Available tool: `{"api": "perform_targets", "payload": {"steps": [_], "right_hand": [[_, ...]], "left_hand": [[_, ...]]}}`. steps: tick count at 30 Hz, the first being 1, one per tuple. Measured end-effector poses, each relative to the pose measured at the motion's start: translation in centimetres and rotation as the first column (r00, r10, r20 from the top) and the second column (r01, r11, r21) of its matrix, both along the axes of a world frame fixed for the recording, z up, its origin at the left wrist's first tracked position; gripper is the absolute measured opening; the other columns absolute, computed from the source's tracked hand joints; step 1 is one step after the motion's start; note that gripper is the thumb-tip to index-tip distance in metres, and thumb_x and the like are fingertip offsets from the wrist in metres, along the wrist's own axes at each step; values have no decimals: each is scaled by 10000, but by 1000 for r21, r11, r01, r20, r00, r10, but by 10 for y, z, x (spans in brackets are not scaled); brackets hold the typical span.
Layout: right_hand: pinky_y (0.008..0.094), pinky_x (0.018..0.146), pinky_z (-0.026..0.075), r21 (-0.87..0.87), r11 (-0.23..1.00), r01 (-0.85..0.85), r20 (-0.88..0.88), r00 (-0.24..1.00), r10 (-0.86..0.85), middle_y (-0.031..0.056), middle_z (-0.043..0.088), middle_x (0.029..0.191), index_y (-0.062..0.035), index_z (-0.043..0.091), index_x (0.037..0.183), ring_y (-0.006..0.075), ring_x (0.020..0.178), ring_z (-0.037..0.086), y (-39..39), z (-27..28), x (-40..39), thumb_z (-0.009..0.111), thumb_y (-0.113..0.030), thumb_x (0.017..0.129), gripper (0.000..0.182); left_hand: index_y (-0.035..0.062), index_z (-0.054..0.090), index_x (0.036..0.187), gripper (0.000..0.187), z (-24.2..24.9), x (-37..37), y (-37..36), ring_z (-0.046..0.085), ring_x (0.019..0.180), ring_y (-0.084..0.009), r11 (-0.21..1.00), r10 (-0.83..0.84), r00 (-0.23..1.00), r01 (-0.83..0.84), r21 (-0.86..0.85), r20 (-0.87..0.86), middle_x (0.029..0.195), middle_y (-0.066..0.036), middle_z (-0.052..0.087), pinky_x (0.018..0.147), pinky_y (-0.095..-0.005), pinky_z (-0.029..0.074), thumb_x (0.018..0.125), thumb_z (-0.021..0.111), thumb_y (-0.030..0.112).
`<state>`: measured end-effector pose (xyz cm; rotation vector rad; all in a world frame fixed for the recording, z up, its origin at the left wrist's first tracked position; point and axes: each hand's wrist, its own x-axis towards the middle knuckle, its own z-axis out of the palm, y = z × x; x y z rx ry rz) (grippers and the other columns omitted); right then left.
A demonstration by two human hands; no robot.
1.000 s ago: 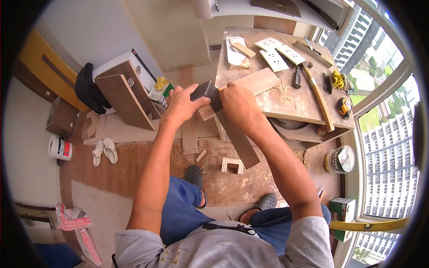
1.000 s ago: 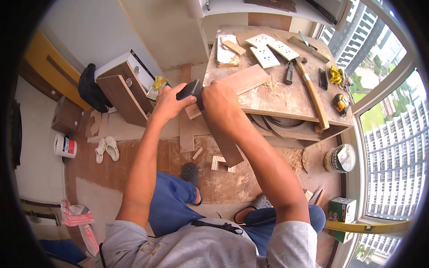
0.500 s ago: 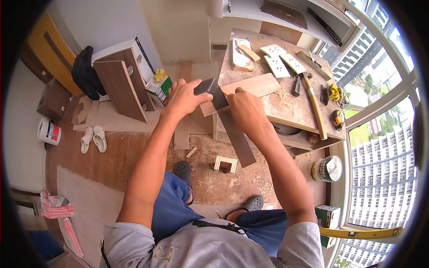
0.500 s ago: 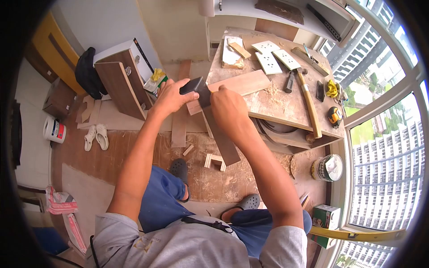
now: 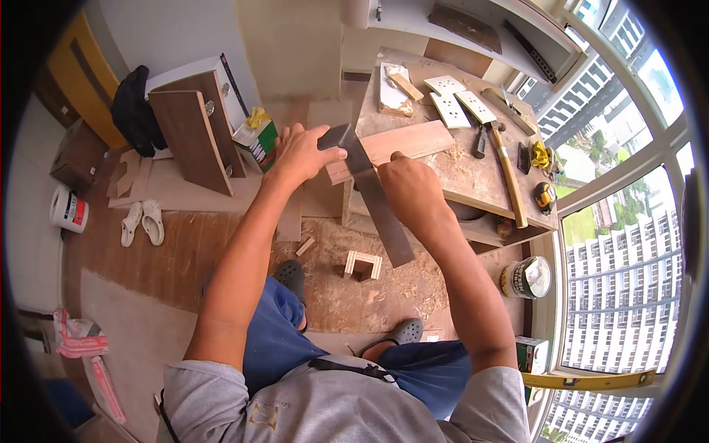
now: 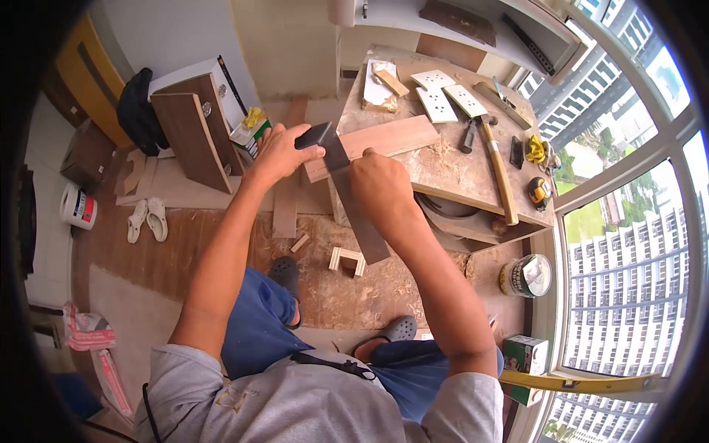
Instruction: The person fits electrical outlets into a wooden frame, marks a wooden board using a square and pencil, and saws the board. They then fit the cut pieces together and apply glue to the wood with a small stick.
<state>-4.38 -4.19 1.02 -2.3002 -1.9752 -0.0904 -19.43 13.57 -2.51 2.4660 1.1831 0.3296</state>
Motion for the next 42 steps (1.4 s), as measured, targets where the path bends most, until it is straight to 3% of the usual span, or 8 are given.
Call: {"api": "perform_targets", "payload": {"steps": [12,16,20,22,29,37,40,42], "right_hand": [[516,748,549,400,887,229,-241,960,-139,262,686,958,-22,699,1081,447,869,677,-37,11,16,645,-167,913,228],[461,705,539,-152,930,334,-552,752,-360,248,707,800,43,728,954,345,728,696,-53,-22,-6,726,-485,885,533],[295,622,480,254,927,275,-962,170,213,-15,681,823,-1,714,981,94,661,570,-50,-87,5,672,-290,1001,292],[269,619,480,130,880,457,-991,83,104,-17,656,809,-51,699,1015,83,668,567,-68,-51,21,654,-312,1014,265],[280,546,499,137,596,791,-935,302,-186,32,661,767,-51,703,1001,109,586,588,-146,44,220,636,-375,1014,331],[338,466,440,-70,522,850,-952,99,-290,29,596,677,-70,666,888,161,496,530,-142,-11,339,623,-398,1009,353],[364,476,475,-130,548,826,-861,180,-476,80,648,722,-49,661,868,188,534,606,-135,-26,369,593,-394,1025,386],[463,583,542,-131,498,857,-430,403,-808,192,711,816,13,664,889,312,677,710,-125,-26,378,573,-367,1020,412]], "left_hand": [[192,678,1334,753,-21,-2,14,554,1190,-417,994,-56,990,43,103,131,1169,-243,632,1019,-473,443,742,778,645],[196,711,1290,726,-15,0,15,579,1146,-436,994,-56,989,43,96,138,1155,-260,646,1018,-483,454,713,799,626],[89,592,1420,817,-9,4,15,515,1268,-438,979,-67,935,-6,203,348,1348,-281,552,1084,-480,405,809,779,598],[56,536,1456,866,6,3,17,485,1311,-433,943,-66,867,-107,314,493,1398,-280,515,1110,-476,386,826,763,605],[-36,385,1529,1022,16,-17,-6,394,1427,-394,985,-161,927,128,118,338,1521,-260,406,1188,-447,324,804,805,550],[-68,310,1546,1183,8,-1,-31,333,1471,-409,971,-233,973,232,-60,1,1587,-276,315,1194,-469,332,689,866,529],[-71,293,1550,1177,5,7,-31,365,1449,-423,969,-225,974,221,-110,-29,1564,-277,356,1185,-487,342,700,856,517],[-76,426,1464,1042,-3,12,-28,494,1348,-426,975,-217,976,217,-52,2,1434,-285,511,1126,-474,409,700,854,488]]}}
